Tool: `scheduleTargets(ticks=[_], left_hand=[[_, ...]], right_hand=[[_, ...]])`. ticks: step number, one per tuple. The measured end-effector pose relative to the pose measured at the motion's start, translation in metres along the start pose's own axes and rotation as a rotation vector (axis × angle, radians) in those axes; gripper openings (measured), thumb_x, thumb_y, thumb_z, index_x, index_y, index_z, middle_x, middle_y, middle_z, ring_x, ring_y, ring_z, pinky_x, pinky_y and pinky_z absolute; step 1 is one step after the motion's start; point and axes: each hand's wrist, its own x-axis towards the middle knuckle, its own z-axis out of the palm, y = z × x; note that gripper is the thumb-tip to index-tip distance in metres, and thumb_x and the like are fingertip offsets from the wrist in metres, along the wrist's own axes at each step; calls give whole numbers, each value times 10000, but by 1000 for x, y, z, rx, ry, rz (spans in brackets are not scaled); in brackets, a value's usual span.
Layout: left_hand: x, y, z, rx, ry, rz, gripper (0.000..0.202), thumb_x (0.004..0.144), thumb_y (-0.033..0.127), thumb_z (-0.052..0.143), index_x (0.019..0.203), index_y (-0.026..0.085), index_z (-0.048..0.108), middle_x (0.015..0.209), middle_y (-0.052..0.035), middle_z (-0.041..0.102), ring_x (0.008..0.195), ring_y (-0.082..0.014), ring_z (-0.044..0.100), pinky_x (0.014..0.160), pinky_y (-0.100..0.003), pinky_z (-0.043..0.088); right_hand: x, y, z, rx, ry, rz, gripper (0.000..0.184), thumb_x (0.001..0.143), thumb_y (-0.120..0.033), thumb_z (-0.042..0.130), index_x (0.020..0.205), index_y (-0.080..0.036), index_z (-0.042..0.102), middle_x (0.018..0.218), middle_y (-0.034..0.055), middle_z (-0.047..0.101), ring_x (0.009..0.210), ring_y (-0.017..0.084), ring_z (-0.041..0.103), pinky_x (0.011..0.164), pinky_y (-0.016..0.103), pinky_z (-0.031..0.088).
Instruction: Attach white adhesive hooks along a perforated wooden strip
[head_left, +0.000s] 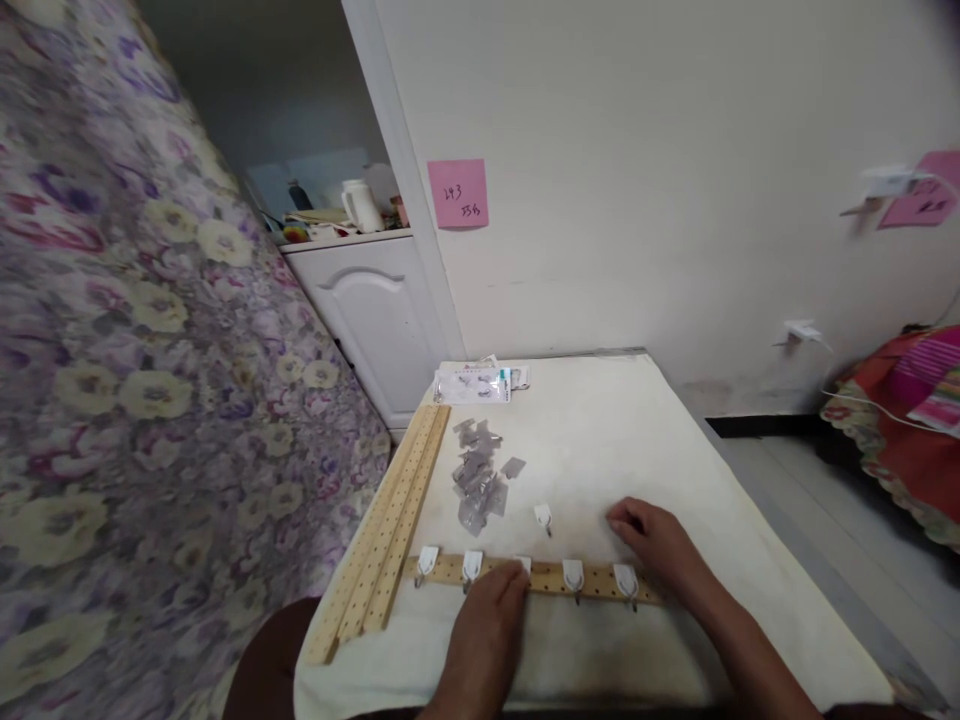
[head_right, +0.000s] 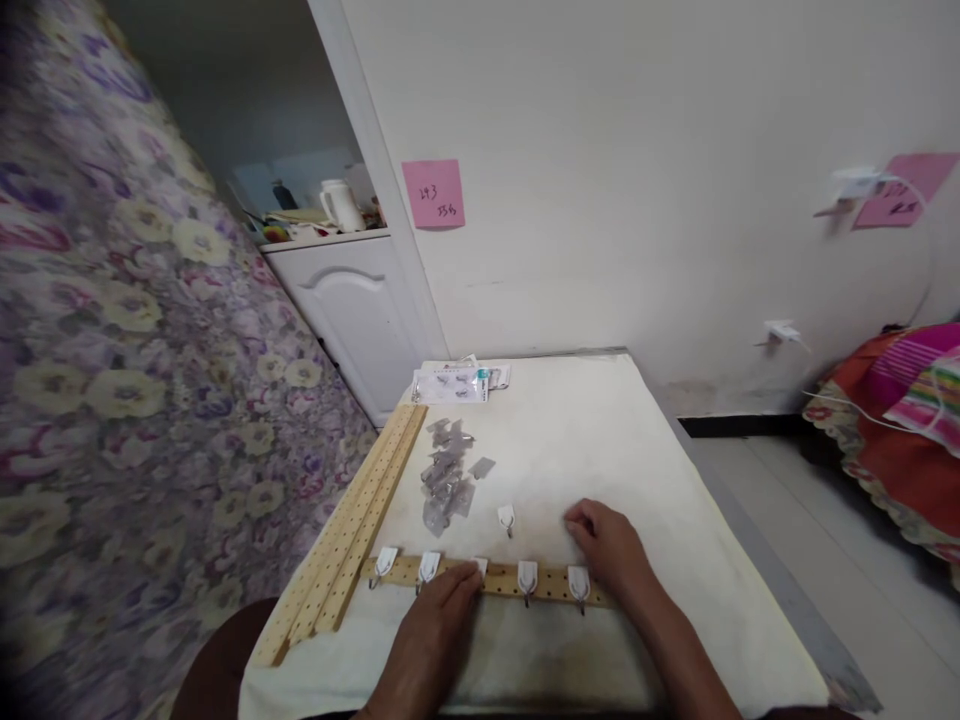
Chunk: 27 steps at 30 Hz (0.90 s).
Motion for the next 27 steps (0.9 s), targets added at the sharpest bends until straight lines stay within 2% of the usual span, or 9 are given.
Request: scheduleTargets(ticks=[3,6,10,12,14,17,20,23,27], left_hand=[[0,-11,2,100,5,108,323,864,275,410,1082,232,645,1147,-58,674,1083,-211,598,996,-387,445],[-1,-22,3,262,30,339,339,841,211,456,1141,241,611,1175,-66,659,1071,-210,609,948,-366,488],[1,-30,2,385,156,578,333,832,206,498,1152,219,590,1123,-88,675,1011,-208,636,863,-335,542],[2,-29,0,359,228,642,300,838,228,494,1119,206,598,1087,-97,680,991,-207,638,844,-333,549],[2,-22,-5,277,252,663,259,847,245,474,1060,207,617,1036,-99,682,955,-204,638,814,-327,550],[-4,-5,-13,67,145,549,213,859,259,458,976,224,633,964,-83,674,894,-185,624,778,-295,525],[-9,14,-11,-211,36,260,202,863,315,462,932,217,624,876,-56,673,825,-174,614,752,-285,491],[-7,28,4,-555,-88,3,264,826,389,500,967,186,593,812,-46,678,736,-172,618,680,-287,482],[2,41,28,-933,-245,-213,342,766,472,546,908,163,582,757,-33,677,666,-163,628,627,-287,477]], right_hand=[[16,-34,18,-97,-107,-83,118,727,-231,544,789,-207,641,721,2,654,677,137,566,611,226,362],[25,-58,43,-233,-189,-91,129,683,-196,585,789,-223,655,762,-1,679,708,131,574,607,217,333],[33,-65,68,-290,-157,-49,101,642,-181,608,731,-206,649,752,29,684,701,156,575,582,235,296],[36,-63,73,-294,-139,-31,89,647,-154,582,694,-195,645,751,43,683,703,159,575,581,237,293],[39,-61,73,-275,-133,-27,103,646,-128,560,669,-187,641,739,43,682,697,152,573,583,233,300],[37,-61,62,-218,-151,-39,101,643,-125,553,663,-180,636,702,21,673,665,129,565,575,213,325],[20,-66,44,-84,-163,-73,82,682,-168,543,707,-178,620,675,-6,644,636,104,552,560,184,354],[-5,-71,25,194,-149,-101,26,683,-180,554,674,-174,578,597,-28,574,582,97,506,539,187,358],[-37,-72,11,243,-148,-94,51,643,-154,586,643,-183,544,560,-47,543,546,91,464,515,190,338]])
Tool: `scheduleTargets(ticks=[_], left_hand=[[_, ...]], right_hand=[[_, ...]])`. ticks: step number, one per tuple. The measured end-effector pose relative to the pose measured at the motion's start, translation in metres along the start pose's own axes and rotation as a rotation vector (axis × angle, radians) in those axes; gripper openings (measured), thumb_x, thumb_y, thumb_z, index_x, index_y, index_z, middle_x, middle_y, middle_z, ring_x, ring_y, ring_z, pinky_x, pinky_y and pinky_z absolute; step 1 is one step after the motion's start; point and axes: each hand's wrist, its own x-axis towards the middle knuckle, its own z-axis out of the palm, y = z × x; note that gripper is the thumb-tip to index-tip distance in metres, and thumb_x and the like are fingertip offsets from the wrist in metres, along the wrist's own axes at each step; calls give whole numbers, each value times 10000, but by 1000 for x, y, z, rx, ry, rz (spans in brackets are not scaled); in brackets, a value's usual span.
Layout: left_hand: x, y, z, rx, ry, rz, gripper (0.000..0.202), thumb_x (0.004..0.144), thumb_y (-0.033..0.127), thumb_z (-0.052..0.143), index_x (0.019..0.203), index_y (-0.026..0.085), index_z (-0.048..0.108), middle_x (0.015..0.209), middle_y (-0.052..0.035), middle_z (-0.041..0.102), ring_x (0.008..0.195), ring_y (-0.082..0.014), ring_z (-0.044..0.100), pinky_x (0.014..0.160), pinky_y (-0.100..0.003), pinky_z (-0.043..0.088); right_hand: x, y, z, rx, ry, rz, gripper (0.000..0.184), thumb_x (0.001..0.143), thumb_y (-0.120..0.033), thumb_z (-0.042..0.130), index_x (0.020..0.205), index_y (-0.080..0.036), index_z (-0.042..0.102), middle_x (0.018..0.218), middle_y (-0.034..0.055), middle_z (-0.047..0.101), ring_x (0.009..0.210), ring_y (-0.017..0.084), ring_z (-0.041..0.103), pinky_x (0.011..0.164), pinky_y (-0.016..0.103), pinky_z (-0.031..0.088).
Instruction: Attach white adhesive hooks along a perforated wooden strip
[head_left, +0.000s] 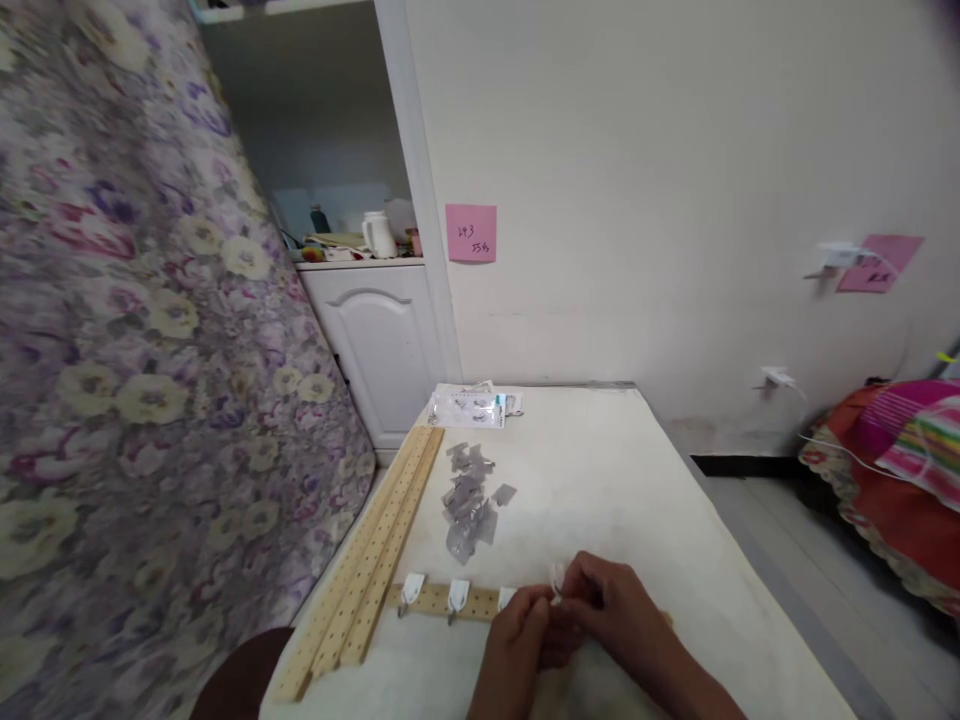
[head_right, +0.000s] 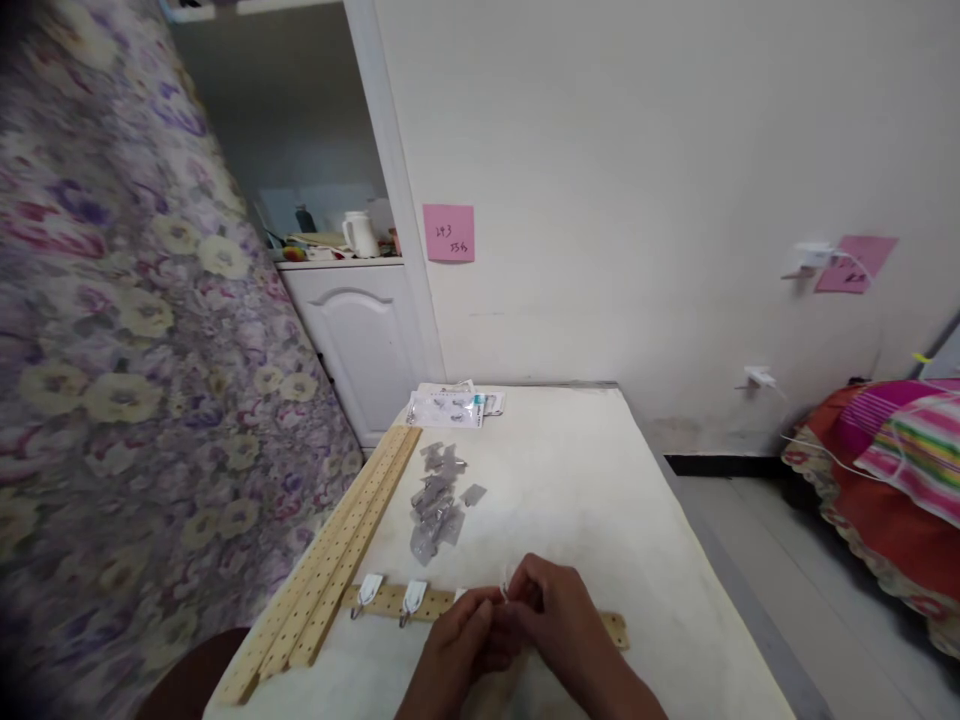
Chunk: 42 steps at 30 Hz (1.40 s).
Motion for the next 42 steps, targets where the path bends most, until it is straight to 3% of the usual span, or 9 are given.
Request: scheduleTargets(ticks=[5,11,15,19,24,28,34,38,42], left_hand=[[9,-7,19,-60,20,-103,321,679,468,650,723,169,539,598,17,636,547,-126,588,550,-256,460],[8,-8,36,-58,13,-149,302,671,417,666,703,186,474,523,46,591,467,-104,558,466,-220,422],[7,-7,45,-107,-4,-170,300,673,400,662,699,190,450,548,37,613,441,-86,547,443,-199,395],[7,-8,52,-132,-18,-178,299,691,408,648,722,184,453,602,21,643,464,-82,567,451,-192,402],[7,-6,73,-120,-104,-188,280,713,402,627,744,175,467,606,15,641,460,-81,571,437,-190,395],[7,-7,91,-161,-145,-180,297,690,412,633,769,176,472,631,17,642,462,-86,581,443,-205,412],[5,-40,100,-137,-197,-360,373,560,449,659,729,200,439,516,29,618,368,-99,544,367,-203,344],[9,-60,102,-109,-199,-451,400,487,441,673,704,201,437,464,32,596,347,-98,525,363,-199,315],[16,-66,104,-131,-227,-463,355,536,416,650,726,205,436,482,19,611,368,-109,538,384,-218,342]], right_hand=[[-22,6,-6,-51,53,1,112,606,-88,566,628,-190,523,600,-47,591,591,95,506,539,181,344],[-36,11,-15,-29,49,-15,117,609,-73,563,624,-188,546,605,-44,609,603,99,528,561,185,362],[-40,14,-35,21,55,-11,39,708,-191,591,669,-189,588,578,-39,595,565,102,518,547,200,369],[-38,30,-58,100,160,25,151,792,-325,557,795,-186,617,648,-27,579,577,101,490,549,214,376],[-35,44,-61,300,9,80,214,765,-377,603,826,-173,612,613,-37,537,545,92,477,516,213,373],[-28,46,-71,407,-2,102,244,744,-410,612,761,-168,578,586,-47,524,507,81,463,496,210,362],[-15,76,-96,290,9,123,262,700,-414,633,695,-156,591,555,-49,523,506,77,423,497,208,312],[-13,100,-88,291,5,164,235,688,-382,624,650,-155,577,577,-33,558,552,96,469,555,226,361],[-14,110,-78,235,33,178,175,689,-319,597,636,-154,575,575,-35,553,560,99,475,569,230,364]])
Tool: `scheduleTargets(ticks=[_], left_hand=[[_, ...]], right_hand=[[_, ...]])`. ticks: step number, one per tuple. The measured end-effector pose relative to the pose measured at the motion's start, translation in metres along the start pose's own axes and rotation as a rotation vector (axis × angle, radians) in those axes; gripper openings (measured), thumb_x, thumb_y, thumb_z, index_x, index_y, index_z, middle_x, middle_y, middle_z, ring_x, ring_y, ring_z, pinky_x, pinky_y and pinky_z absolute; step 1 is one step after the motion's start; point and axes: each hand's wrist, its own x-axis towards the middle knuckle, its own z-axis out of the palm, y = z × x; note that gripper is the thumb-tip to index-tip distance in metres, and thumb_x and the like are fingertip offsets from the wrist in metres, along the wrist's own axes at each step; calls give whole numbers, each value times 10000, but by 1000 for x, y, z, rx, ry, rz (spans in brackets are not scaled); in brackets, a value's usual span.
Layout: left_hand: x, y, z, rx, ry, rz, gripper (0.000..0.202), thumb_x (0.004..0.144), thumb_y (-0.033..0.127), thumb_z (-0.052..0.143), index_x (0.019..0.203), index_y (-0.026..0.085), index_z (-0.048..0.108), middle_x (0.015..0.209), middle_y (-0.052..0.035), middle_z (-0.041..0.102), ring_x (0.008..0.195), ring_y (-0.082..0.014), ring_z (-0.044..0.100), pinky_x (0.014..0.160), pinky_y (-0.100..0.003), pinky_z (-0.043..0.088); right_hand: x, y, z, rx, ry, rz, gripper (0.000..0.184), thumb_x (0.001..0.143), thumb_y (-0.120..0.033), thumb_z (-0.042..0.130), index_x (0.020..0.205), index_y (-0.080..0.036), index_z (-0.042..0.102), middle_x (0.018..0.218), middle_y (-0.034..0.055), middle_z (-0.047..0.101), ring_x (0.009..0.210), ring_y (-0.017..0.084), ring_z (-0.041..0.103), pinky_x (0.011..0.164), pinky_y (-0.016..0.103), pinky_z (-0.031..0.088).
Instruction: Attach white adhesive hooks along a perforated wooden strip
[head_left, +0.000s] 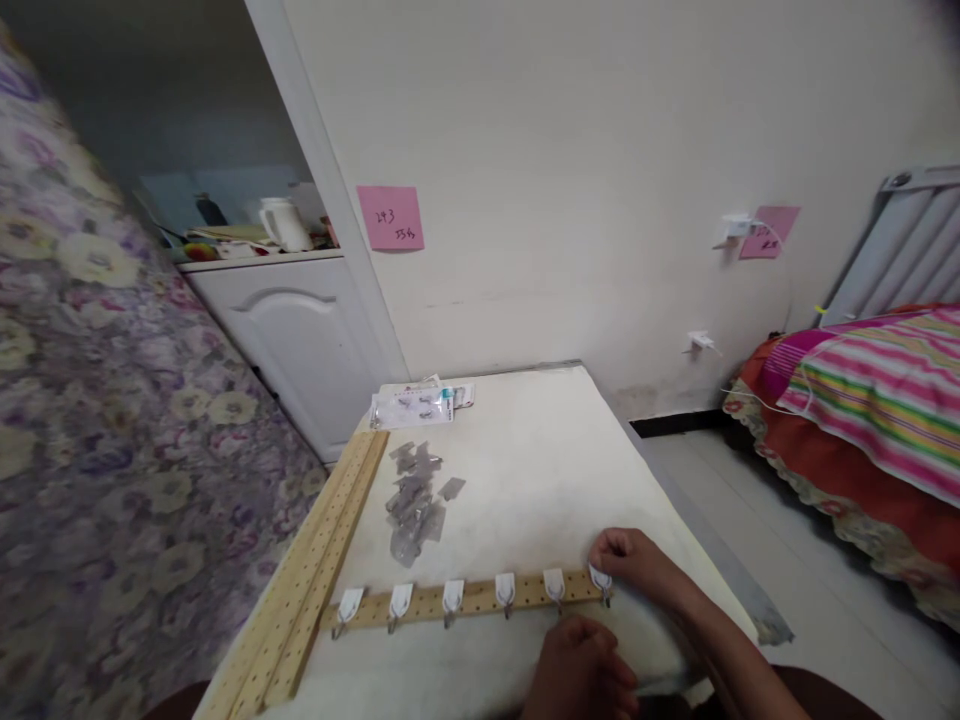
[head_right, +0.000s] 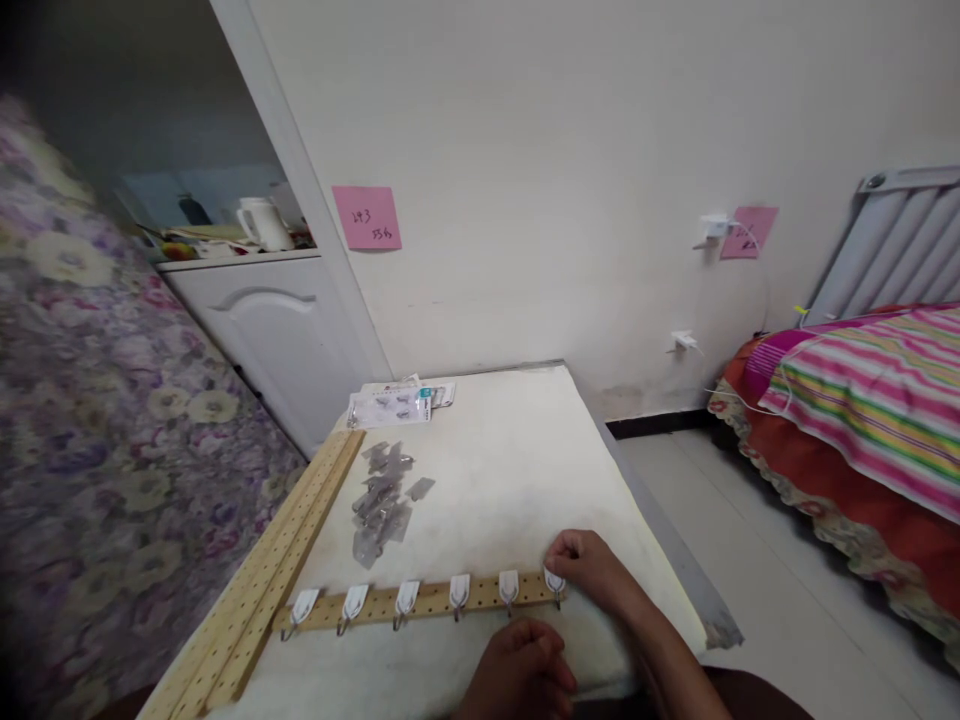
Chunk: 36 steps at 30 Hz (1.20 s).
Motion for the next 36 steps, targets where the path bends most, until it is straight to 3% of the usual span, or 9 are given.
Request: scheduleTargets(ticks=[8,21,36], left_hand=[[8,0,8,-50,-27,-41,328,610,368,629,829,189,463,533,-7,631,413,-130,562,448,-240,356],[8,10,26,-163,78,12,161,727,302,547,788,163,494,537,-4,603,427,-92,531,467,-218,331],[15,8,29,-151,117,-17,198,709,350,560,779,185,474,478,34,571,353,-85,494,398,-217,296]], right_hand=[[1,4,2,-75,82,5,128,662,-270,575,606,-156,567,562,-33,549,562,109,482,565,235,370],[1,6,5,-164,125,-14,95,664,-222,553,604,-158,588,570,-28,562,578,107,490,552,218,375],[-4,-3,4,-13,18,50,216,733,-360,548,641,-166,566,502,-59,508,447,84,449,444,205,363]])
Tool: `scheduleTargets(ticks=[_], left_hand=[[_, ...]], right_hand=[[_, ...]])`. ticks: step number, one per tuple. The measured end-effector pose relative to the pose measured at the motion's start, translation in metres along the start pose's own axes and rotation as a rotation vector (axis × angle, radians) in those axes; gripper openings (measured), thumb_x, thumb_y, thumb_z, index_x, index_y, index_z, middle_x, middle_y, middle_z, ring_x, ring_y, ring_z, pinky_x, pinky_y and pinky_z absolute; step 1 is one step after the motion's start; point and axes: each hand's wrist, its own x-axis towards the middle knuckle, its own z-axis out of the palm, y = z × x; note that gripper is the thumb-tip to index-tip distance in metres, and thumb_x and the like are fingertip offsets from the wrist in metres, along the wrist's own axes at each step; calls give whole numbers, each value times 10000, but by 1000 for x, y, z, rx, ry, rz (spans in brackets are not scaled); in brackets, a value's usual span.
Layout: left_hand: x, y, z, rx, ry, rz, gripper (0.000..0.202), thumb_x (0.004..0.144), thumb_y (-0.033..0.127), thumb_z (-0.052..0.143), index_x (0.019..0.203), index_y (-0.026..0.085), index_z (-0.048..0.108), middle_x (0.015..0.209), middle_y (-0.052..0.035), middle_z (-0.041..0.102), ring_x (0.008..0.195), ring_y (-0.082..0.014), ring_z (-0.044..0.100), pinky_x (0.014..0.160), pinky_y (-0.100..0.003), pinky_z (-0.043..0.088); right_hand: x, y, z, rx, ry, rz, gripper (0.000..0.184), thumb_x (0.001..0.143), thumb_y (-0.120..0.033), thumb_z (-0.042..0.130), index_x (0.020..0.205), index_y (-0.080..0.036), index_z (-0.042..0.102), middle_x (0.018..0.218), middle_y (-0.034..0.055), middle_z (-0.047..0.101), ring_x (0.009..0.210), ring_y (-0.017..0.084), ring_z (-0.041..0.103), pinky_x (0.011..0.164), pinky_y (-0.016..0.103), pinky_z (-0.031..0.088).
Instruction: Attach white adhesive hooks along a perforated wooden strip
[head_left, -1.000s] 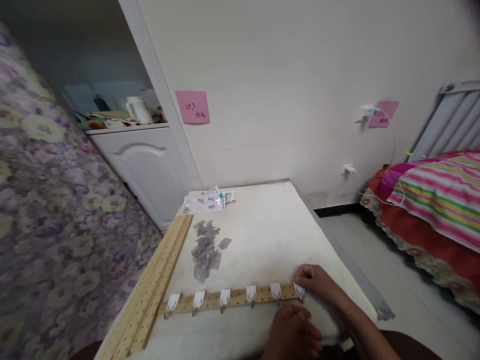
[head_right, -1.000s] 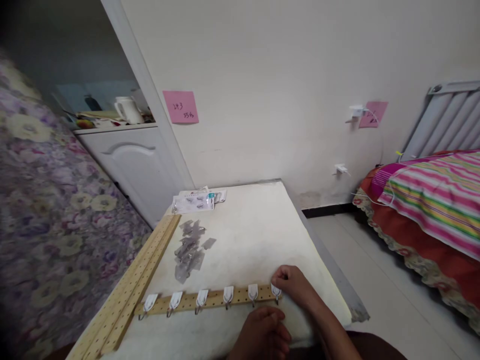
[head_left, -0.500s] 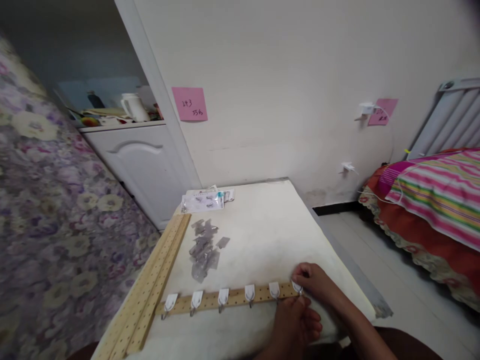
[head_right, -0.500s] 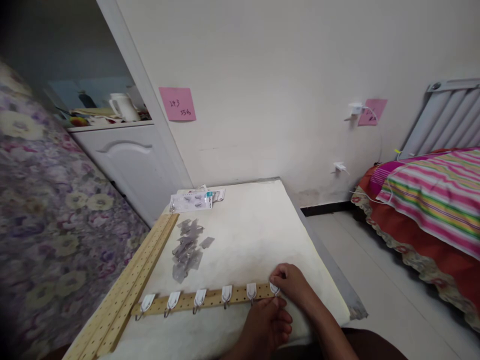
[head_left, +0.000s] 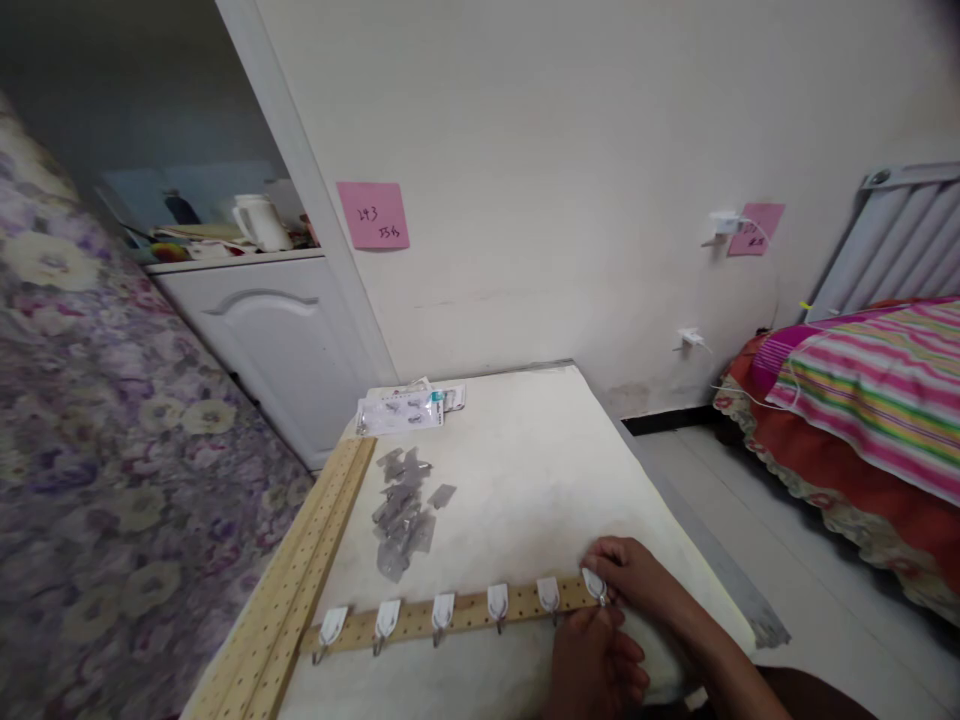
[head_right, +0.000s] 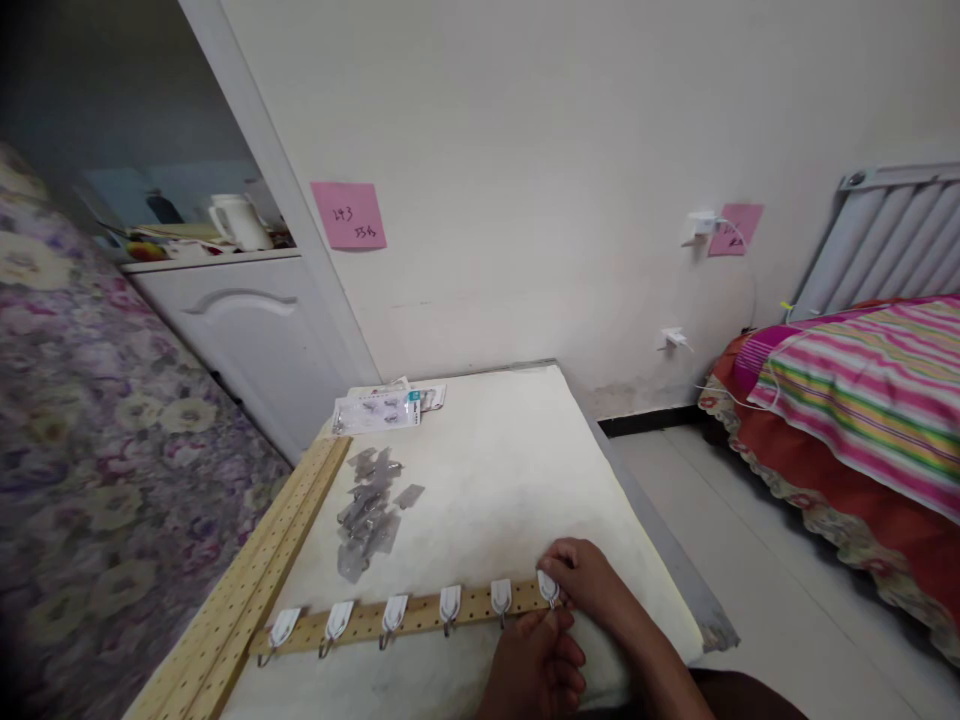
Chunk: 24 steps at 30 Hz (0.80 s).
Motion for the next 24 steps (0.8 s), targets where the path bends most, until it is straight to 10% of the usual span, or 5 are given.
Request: scheduleTargets(ticks=[24], left_hand=[[0,-2,0,18,15,21,91,841,232,386,815,170,447,482,33,570,340,-78,502,390,-213,307]], right_hand=[[1,11,0,-45,13,-40,92,681,-234,600,721,-152,610,610,-19,587,553,95,513,511,203,389]])
